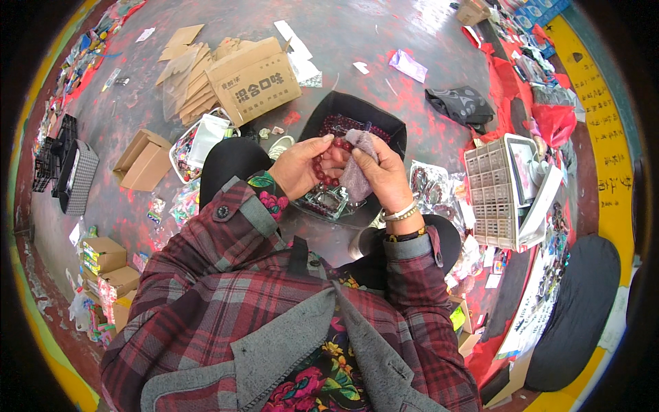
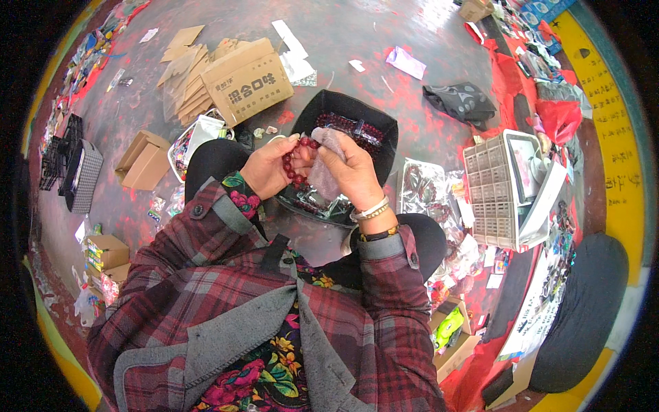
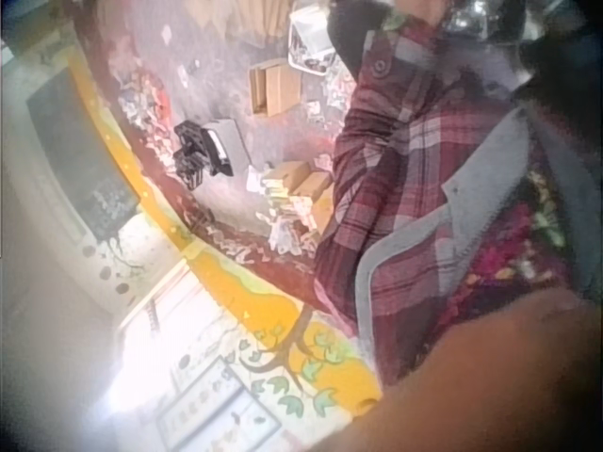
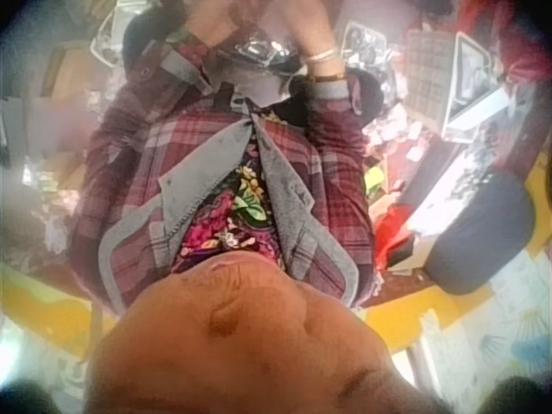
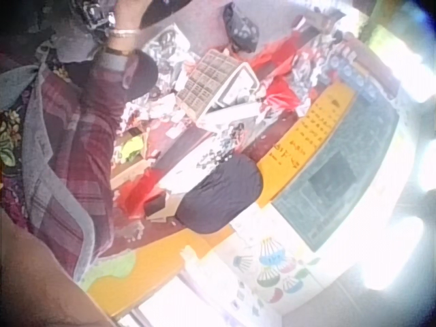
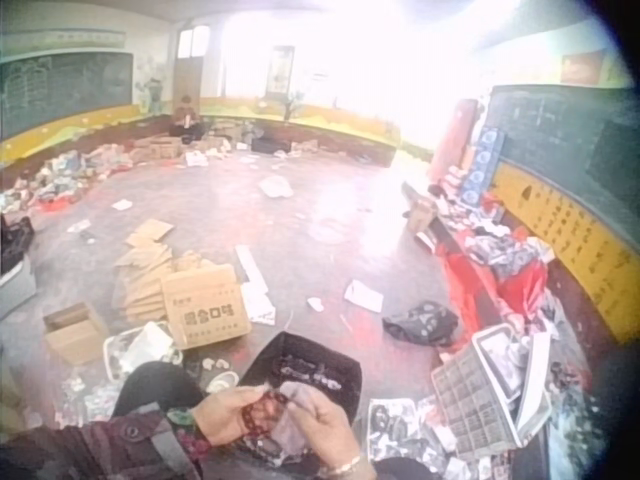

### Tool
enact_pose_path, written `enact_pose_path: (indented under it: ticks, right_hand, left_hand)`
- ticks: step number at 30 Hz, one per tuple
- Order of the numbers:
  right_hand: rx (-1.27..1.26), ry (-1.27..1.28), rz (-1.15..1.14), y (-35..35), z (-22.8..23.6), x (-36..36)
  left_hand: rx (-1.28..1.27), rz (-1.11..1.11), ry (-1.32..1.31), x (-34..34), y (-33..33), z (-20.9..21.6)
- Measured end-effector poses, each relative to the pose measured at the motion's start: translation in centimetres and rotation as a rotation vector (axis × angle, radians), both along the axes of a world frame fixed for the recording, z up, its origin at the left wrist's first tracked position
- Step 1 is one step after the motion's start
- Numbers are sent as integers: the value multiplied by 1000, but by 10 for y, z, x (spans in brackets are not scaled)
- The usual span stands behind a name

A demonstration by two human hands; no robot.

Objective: The person sits on the floor and packs red beaded bracelets into small clear plastic bags. They pick up a bracelet, place it into a bag, and seal it before placing it into a black container. The person also uses a white cloth to wipe the beads before packaging them.

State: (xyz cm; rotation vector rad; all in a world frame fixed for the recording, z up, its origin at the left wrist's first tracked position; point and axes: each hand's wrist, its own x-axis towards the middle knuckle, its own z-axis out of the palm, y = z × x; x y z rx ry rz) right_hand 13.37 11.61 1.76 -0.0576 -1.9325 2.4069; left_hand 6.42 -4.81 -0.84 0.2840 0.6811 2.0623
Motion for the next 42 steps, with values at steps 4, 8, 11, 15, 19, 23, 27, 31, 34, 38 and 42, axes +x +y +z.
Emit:
enact_pose_path:
  ticks: [4, 8, 11, 15, 19, 23, 27, 31, 34, 38, 42]
  right_hand:
    - [437, 99, -169, -2, -12, -4]
    - [487, 14, -280, 0, -8, -6]
    - [226, -70, -361, 10, -18, -13]
    - [-169, -149, -399, 30, -12, -13]
    - [-412, -139, -283, 37, -2, -11]
    - [-504, -145, -99, 15, -13, -15]
    - [-280, -110, 60, -16, -16, -7]
    - [148, 30, -144, -17, -16, -8]
    - [477, 114, -278, -11, -15, -7]
    - [500, 186, -224, -9, -22, -8]
    - [21, -97, -224, -1, -24, -9]
  left_hand:
    - [-36, -7, 39, 4, 1, 1]
    - [-101, -11, 53, 3, 2, -4]
    - [-112, 20, 54, 3, 2, 1]
    - [-105, 82, -27, -2, -3, 10]
    - [-36, 129, -81, -7, -7, 5]
    - [12, 84, -51, -5, -6, 8]
    - [86, 23, -26, 2, -3, 14]
    - [-33, -39, -43, 1, -3, 3]
    - [-167, -129, -46, 2, -4, 6]
    - [-309, -144, -20, 5, 4, -3]
    - [-238, -166, 99, 5, 3, 1]
